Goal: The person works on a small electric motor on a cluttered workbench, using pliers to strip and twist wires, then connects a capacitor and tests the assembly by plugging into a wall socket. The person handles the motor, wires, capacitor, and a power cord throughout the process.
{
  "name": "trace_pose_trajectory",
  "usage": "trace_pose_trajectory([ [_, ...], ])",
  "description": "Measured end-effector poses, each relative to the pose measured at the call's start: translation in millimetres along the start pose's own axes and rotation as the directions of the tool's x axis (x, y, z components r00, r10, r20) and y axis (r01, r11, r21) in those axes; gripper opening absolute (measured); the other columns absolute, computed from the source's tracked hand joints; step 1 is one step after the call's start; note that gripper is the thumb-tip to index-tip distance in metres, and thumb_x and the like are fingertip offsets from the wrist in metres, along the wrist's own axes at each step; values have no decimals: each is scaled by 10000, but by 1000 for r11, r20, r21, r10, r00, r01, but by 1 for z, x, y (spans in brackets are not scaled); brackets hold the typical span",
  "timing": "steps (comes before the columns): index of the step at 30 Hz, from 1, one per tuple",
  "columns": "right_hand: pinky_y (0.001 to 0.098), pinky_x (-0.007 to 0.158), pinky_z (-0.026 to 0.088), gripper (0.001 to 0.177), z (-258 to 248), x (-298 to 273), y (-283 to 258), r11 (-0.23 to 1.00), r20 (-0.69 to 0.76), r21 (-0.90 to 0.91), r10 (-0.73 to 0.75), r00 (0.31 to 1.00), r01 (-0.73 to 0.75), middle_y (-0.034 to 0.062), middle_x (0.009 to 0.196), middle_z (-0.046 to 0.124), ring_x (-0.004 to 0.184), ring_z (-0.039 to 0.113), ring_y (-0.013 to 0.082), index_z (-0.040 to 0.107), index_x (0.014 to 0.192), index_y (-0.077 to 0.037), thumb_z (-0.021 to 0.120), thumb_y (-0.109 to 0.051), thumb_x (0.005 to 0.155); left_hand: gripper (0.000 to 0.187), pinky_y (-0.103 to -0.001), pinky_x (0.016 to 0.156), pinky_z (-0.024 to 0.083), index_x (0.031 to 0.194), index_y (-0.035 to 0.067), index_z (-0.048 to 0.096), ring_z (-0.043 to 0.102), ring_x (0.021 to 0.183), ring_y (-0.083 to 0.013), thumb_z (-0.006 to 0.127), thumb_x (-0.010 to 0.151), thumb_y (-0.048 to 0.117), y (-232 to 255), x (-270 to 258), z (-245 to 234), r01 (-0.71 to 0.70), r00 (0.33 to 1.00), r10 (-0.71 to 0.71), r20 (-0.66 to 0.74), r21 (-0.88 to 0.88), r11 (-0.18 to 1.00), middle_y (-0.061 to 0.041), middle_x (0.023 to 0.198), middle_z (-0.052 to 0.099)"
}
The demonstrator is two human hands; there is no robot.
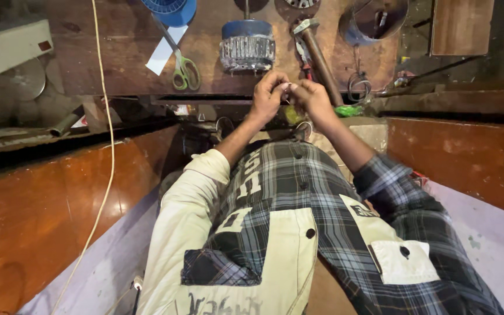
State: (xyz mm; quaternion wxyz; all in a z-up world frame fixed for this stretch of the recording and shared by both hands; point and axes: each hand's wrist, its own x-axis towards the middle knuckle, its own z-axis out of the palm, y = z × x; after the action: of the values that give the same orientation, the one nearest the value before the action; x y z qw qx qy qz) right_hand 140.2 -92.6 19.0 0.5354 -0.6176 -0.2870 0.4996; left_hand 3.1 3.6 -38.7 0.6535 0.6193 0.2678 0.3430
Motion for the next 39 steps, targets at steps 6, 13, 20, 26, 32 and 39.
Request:
trace_pose_trajectory([
  [6,359,625,513,118,2,-16,-11,229,220,-819,-721,657,525,64,899,674,711,658,248,691,1104,-72,704,-170,1041,67,-231,629,486,958,16,618,571,702,-56,614,972,-49,1,-1,1,19,1000,-19,14,-9,1000,-4,900,583],
  [13,322,489,304,182,2,-3,0,950,-1,184,255,967,-250,30,776,627,546,462,153,733,1080,-44,691,-219,1057,62,-225,612,486,967,20,613,569,695,-51,613,977,-42,-1,0,-2,21,1000,-21,12,-10,1000,-4,907,576],
  [20,301,565,399,159,-8,-5,-1,770,11,-513,-437,899,381,14,774,625,597,537,154,694,1070,-84,630,-230,1082,48,-230,646,513,999,22,624,598,729,-56,619,994,-26,-3,0,-1,50,997,-49,53,-28,998,-8,904,623],
  [26,248,464,332,177,-14,19,-6,918,65,253,300,952,-306,-4,712,615,523,475,94,690,950,-62,637,-211,1030,103,-286,728,523,1082,10,619,622,838,-144,659,1001,60,20,-8,-2,-117,990,134,-55,240,964,-67,1036,617],
  [32,332,542,489,177,-19,46,-48,777,31,-591,-244,969,215,45,754,670,615,633,175,719,1013,-47,668,-216,1028,251,-298,769,572,1194,36,617,670,926,-176,676,1016,204,5,-39,-10,19,933,83,-349,278,960,-78,1091,674],
  [39,456,617,521,206,1,21,-43,236,313,-867,-428,848,440,154,859,681,731,675,354,700,1181,-11,665,-127,1015,341,-297,602,527,1176,51,692,633,665,-134,758,944,292,-56,-55,-27,492,823,-468,-321,-7,871,-87,961,713],
])
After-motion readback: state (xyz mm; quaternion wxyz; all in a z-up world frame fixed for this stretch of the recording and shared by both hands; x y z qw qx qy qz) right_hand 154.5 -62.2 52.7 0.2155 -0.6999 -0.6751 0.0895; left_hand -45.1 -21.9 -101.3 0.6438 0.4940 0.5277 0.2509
